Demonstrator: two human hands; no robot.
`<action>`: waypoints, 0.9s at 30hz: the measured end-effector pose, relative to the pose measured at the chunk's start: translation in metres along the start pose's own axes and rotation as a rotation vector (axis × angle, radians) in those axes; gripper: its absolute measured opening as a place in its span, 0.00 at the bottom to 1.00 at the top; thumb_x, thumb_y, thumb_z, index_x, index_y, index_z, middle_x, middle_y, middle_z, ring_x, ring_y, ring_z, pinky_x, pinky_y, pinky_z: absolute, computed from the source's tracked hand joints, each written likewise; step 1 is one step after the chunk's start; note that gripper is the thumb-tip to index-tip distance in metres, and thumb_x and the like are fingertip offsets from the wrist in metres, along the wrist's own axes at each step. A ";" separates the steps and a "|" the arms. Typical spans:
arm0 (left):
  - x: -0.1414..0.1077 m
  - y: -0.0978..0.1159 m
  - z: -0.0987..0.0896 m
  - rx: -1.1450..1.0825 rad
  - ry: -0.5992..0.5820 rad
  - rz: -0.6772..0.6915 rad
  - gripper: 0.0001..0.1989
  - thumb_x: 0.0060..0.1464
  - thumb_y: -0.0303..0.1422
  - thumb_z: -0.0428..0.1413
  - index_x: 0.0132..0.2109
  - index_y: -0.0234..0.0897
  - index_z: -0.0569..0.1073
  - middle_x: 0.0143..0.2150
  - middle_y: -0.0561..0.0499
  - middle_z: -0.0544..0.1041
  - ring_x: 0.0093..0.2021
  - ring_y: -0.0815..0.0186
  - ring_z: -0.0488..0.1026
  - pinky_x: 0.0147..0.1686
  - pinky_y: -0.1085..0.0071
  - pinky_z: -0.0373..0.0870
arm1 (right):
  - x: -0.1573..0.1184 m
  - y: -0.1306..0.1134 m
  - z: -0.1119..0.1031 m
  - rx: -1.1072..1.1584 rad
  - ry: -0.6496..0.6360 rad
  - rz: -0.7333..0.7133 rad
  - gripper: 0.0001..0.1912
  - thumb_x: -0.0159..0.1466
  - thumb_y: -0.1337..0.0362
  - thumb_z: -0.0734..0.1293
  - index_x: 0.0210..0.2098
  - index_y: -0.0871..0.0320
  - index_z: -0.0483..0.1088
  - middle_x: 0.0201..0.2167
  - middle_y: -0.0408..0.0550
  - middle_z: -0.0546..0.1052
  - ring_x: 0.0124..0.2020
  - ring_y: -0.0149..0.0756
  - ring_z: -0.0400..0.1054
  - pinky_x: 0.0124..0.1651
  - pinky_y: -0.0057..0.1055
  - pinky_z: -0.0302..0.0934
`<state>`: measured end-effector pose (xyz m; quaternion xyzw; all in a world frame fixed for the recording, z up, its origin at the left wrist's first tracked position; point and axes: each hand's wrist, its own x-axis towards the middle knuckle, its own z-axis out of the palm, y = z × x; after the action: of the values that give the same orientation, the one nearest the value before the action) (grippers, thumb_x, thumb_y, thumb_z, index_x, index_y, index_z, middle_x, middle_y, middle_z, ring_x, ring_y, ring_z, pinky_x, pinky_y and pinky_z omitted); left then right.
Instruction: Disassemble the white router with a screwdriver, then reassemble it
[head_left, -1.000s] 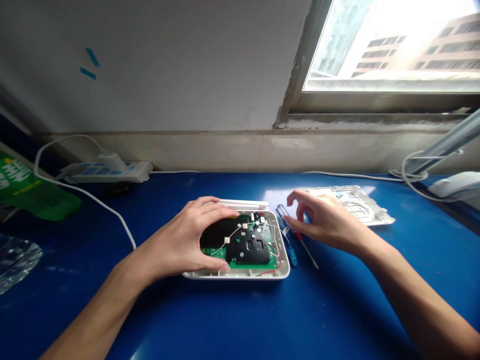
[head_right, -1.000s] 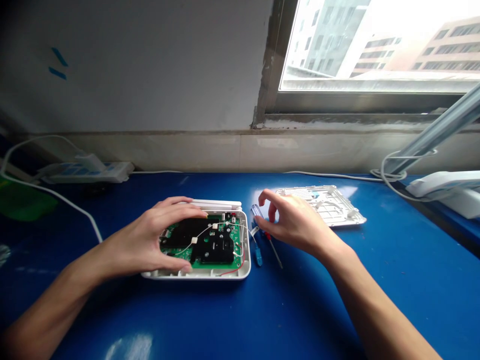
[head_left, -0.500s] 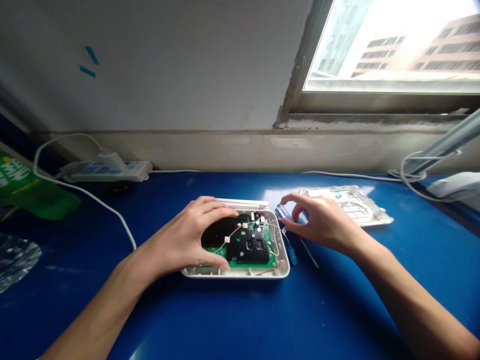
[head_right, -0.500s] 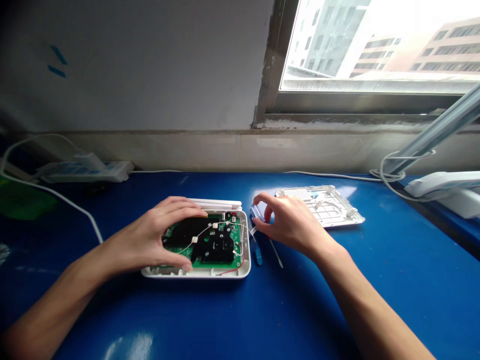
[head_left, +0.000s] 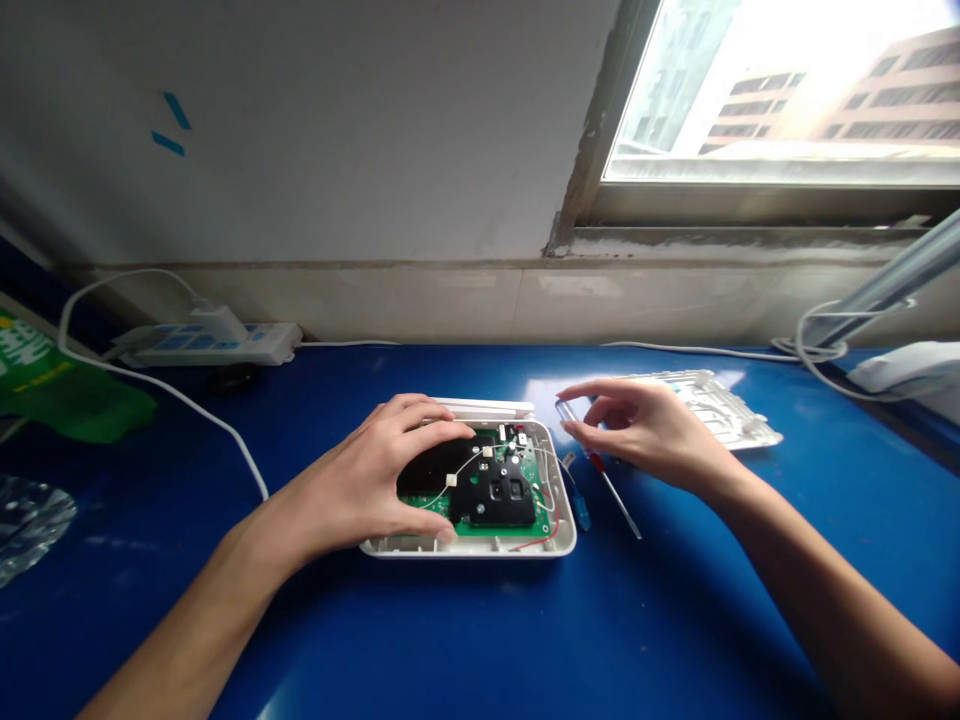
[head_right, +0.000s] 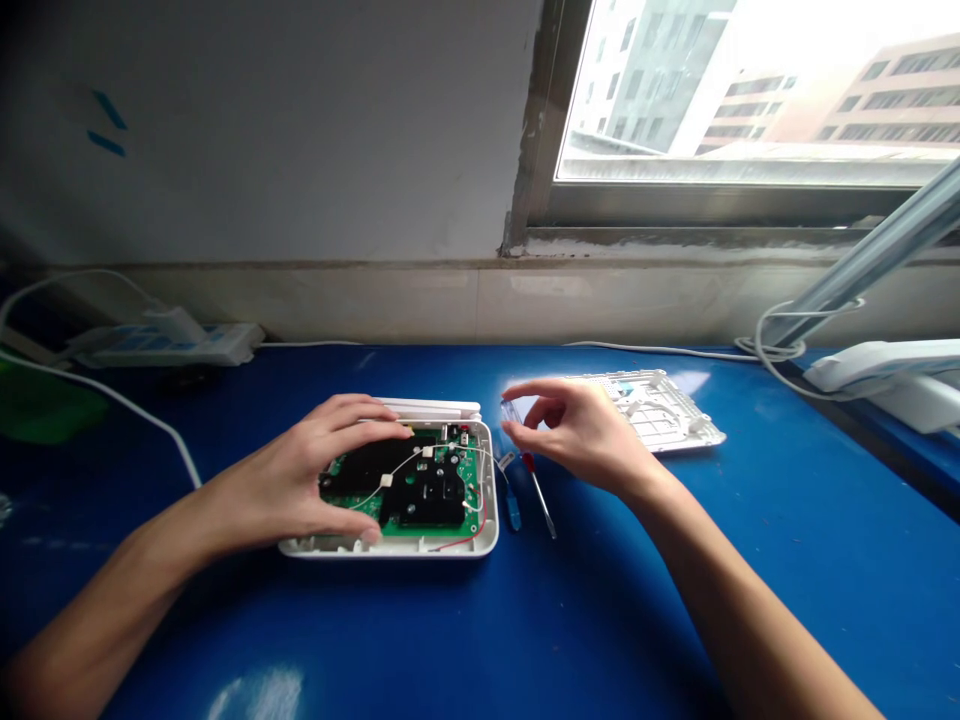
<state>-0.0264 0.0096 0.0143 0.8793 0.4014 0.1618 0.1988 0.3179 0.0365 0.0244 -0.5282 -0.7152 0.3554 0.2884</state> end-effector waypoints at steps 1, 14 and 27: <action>0.000 0.000 0.000 0.000 -0.002 -0.002 0.42 0.49 0.50 0.76 0.68 0.51 0.74 0.71 0.44 0.72 0.73 0.44 0.63 0.71 0.45 0.67 | 0.000 -0.001 -0.001 0.052 0.019 0.014 0.25 0.61 0.47 0.78 0.51 0.56 0.83 0.22 0.43 0.80 0.21 0.36 0.70 0.24 0.32 0.62; 0.000 -0.007 0.008 -0.001 0.035 -0.014 0.40 0.53 0.50 0.74 0.70 0.53 0.74 0.73 0.43 0.70 0.75 0.42 0.61 0.71 0.39 0.65 | 0.010 0.008 -0.006 0.494 0.408 0.159 0.26 0.56 0.49 0.83 0.50 0.53 0.83 0.38 0.53 0.87 0.30 0.47 0.82 0.34 0.43 0.80; 0.003 -0.011 0.013 -0.065 0.036 0.024 0.39 0.54 0.47 0.74 0.70 0.54 0.74 0.75 0.43 0.70 0.77 0.44 0.60 0.74 0.38 0.62 | 0.002 0.013 0.022 -0.517 0.149 -0.164 0.15 0.66 0.63 0.72 0.53 0.53 0.81 0.28 0.45 0.81 0.30 0.42 0.73 0.36 0.37 0.64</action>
<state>-0.0258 0.0162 -0.0017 0.8741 0.3888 0.1931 0.2179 0.3073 0.0364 0.0015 -0.5494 -0.7993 0.0966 0.2236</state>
